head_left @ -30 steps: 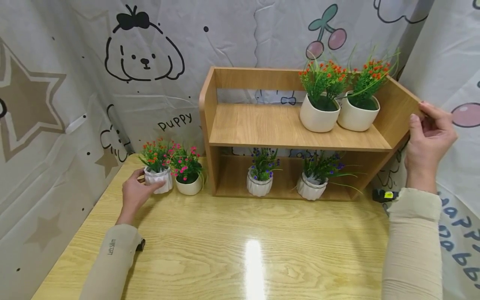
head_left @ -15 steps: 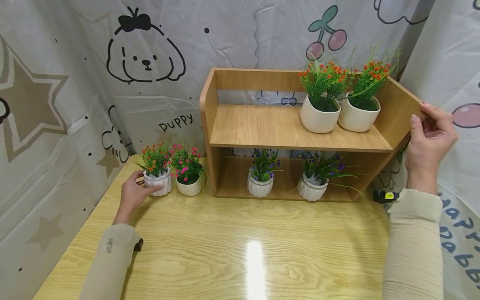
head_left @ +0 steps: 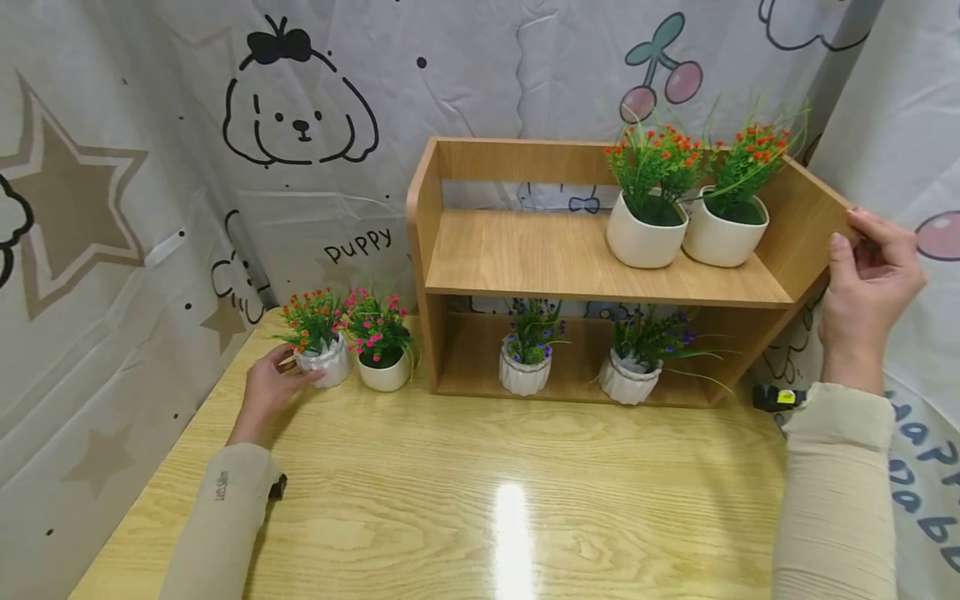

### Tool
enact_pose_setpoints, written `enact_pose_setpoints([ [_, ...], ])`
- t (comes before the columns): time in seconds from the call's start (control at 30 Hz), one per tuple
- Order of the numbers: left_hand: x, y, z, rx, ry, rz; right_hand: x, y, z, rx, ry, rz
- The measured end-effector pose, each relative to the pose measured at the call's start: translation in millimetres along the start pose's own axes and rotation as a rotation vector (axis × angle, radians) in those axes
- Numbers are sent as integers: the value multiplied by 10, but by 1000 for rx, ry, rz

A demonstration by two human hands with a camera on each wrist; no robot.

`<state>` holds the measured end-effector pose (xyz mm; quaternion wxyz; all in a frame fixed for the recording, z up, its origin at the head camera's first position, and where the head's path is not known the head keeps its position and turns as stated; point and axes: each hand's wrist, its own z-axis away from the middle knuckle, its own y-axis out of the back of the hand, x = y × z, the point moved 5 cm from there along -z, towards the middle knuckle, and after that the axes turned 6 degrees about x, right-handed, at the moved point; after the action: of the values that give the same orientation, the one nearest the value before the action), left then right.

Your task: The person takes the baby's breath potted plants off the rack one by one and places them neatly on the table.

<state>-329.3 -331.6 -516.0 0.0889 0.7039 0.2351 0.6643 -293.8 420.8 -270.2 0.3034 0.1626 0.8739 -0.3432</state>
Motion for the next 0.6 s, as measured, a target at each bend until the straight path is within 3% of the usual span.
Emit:
enact_pose_setpoints([
  [0.6, -29, 39, 0, -15, 20, -50, 16, 23, -20, 3, -3, -30],
])
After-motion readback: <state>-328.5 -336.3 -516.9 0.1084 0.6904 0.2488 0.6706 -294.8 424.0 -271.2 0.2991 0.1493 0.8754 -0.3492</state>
